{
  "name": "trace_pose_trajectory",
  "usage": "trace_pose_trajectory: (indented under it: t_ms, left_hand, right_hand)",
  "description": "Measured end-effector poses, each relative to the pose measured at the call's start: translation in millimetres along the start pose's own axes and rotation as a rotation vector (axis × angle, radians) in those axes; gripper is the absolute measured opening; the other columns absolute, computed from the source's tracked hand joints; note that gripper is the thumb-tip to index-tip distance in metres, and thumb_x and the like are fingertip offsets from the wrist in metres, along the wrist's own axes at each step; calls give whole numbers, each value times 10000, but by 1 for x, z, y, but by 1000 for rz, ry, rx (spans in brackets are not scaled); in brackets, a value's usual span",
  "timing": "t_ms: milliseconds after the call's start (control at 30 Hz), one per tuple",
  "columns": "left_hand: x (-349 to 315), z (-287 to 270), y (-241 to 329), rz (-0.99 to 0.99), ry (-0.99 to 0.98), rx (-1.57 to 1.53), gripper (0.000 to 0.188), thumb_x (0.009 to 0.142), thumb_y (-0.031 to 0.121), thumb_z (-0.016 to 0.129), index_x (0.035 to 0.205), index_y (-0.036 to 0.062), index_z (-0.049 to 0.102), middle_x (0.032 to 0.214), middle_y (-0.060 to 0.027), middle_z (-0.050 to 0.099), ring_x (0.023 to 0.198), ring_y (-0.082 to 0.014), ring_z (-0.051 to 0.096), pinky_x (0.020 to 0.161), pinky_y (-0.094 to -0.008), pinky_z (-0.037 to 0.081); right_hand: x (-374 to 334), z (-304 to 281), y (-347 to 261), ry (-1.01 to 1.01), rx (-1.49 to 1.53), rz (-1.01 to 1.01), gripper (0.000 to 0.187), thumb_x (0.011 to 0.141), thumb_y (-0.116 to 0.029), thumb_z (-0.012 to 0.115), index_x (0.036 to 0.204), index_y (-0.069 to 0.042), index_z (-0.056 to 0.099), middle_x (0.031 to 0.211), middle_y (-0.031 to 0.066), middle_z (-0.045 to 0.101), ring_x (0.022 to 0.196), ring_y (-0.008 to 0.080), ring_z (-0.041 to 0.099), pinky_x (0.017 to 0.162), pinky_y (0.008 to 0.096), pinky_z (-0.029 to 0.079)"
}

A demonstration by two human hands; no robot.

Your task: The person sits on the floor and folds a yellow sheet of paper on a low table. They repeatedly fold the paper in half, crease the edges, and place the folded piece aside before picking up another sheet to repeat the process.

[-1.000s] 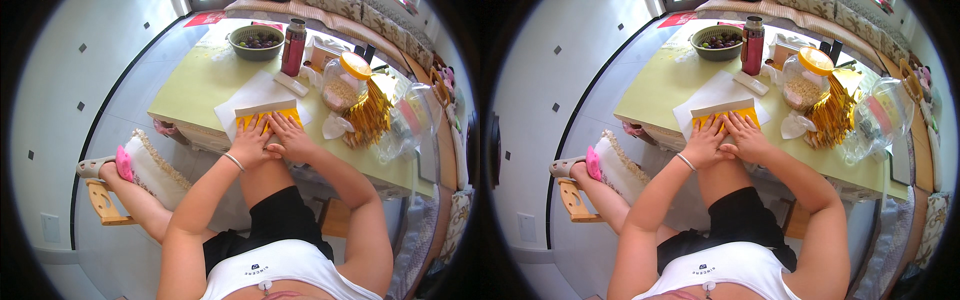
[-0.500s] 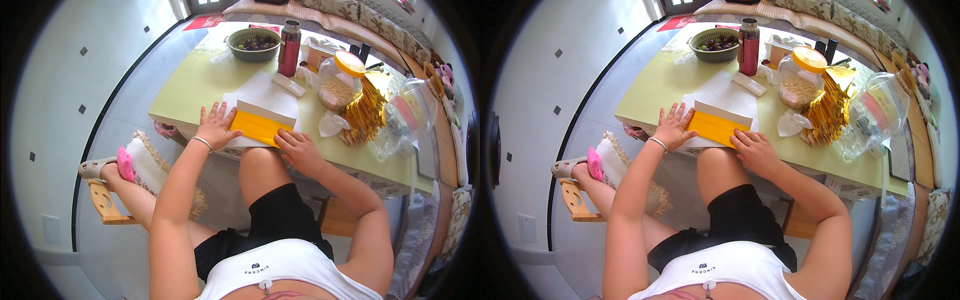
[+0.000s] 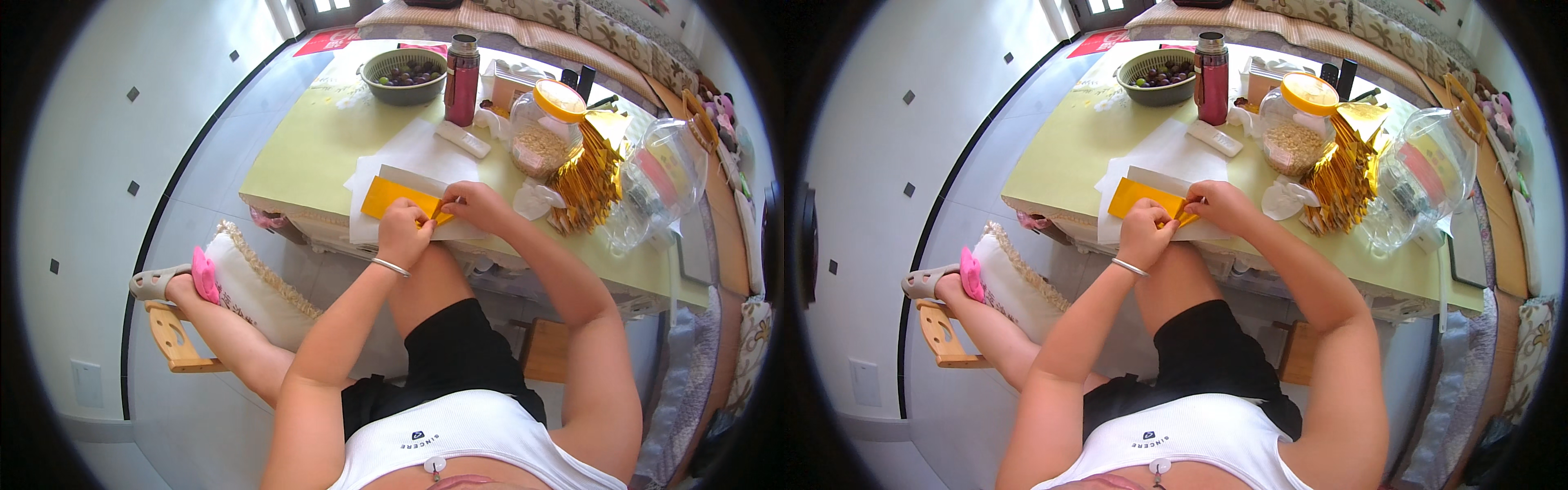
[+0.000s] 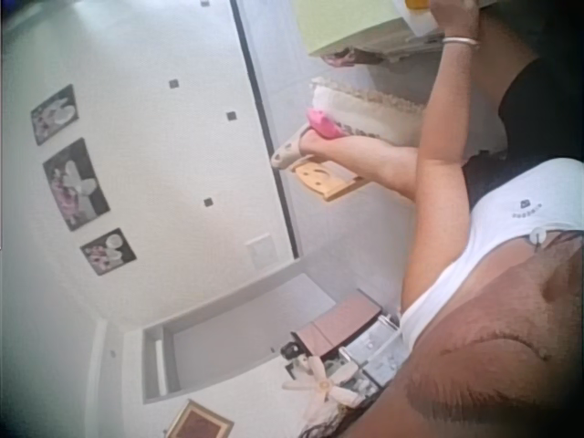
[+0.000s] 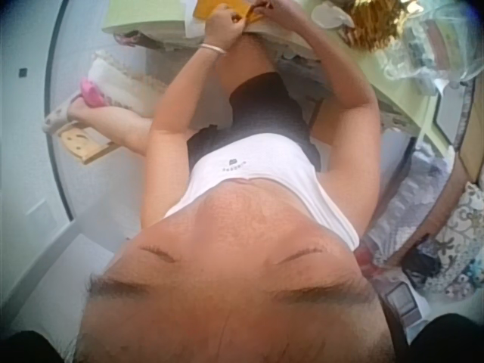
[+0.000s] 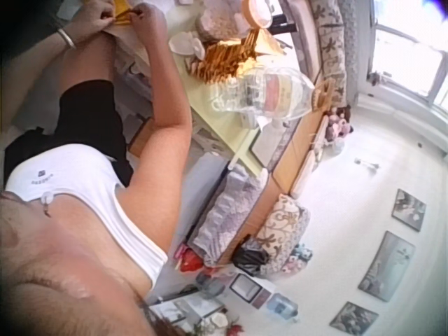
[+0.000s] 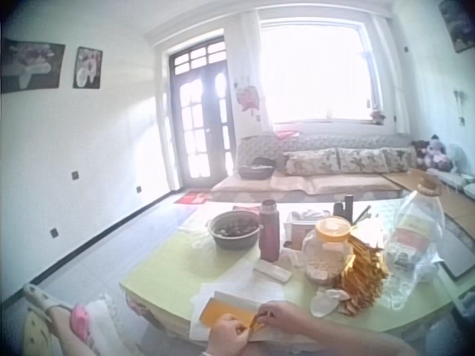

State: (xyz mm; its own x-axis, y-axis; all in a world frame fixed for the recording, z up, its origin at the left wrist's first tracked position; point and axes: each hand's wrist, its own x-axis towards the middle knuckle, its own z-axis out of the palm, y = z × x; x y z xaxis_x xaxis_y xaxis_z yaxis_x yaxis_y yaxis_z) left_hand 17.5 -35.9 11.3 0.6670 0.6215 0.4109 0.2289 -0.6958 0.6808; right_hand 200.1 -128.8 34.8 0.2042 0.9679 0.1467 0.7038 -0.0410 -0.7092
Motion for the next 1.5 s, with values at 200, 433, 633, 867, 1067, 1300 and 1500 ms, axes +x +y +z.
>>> trace_pose_trajectory:
  t_ms: [200,433,633,867,1067,1300,1500]
  left_hand:
    - [10,11,2,-98,19,135,189,718,151,767,647,-5,686,829,-176,631,831,-321,624,766,-415,508]
    - [21,13,-4,-148,-46,265,194,717,177,733,642,1,697,825,-197,635,842,-350,623,805,-433,509]
    - [25,15,-1,-162,-70,322,221,725,218,714,669,5,730,835,-208,656,864,-351,628,832,-438,510]
    - [27,19,-5,-179,-76,337,238,726,225,693,690,-6,737,829,-228,671,886,-369,631,849,-446,505]
    - [32,14,-1,-190,-156,352,279,774,253,687,756,-23,730,850,-249,690,833,-396,671,800,-451,535]
    - [28,-5,5,-255,-284,365,283,759,252,707,767,-31,716,879,-244,678,874,-393,659,802,-446,535]
    - [6,-53,-13,72,-175,330,138,702,162,734,762,42,698,872,-142,654,877,-320,631,803,-425,497]
  right_hand:
    - [-6,14,-5,235,-120,-3,302,834,-146,712,1108,-30,656,1095,146,666,961,319,637,860,407,506]
    - [-46,30,-9,190,-601,-393,609,849,-272,703,1327,57,518,1443,219,470,1374,352,408,1154,443,313]
    - [-52,30,-17,-2,-620,-360,872,904,-542,563,1474,75,330,1558,247,307,1493,344,219,1226,453,162]
    - [-49,31,-17,-69,-614,-287,921,925,-624,497,1479,86,306,1563,256,291,1493,353,210,1226,448,157]
    - [-49,35,-14,-57,-646,-262,924,929,-640,479,1487,75,303,1568,255,284,1492,354,214,1220,441,169]
    - [-48,42,-15,-55,-615,-226,844,914,-643,507,1518,-77,342,1569,287,250,1484,415,200,1206,486,173]
    - [-50,35,-28,-110,-608,-244,684,901,-623,542,1490,-289,440,1550,325,254,1473,447,212,1196,526,159]
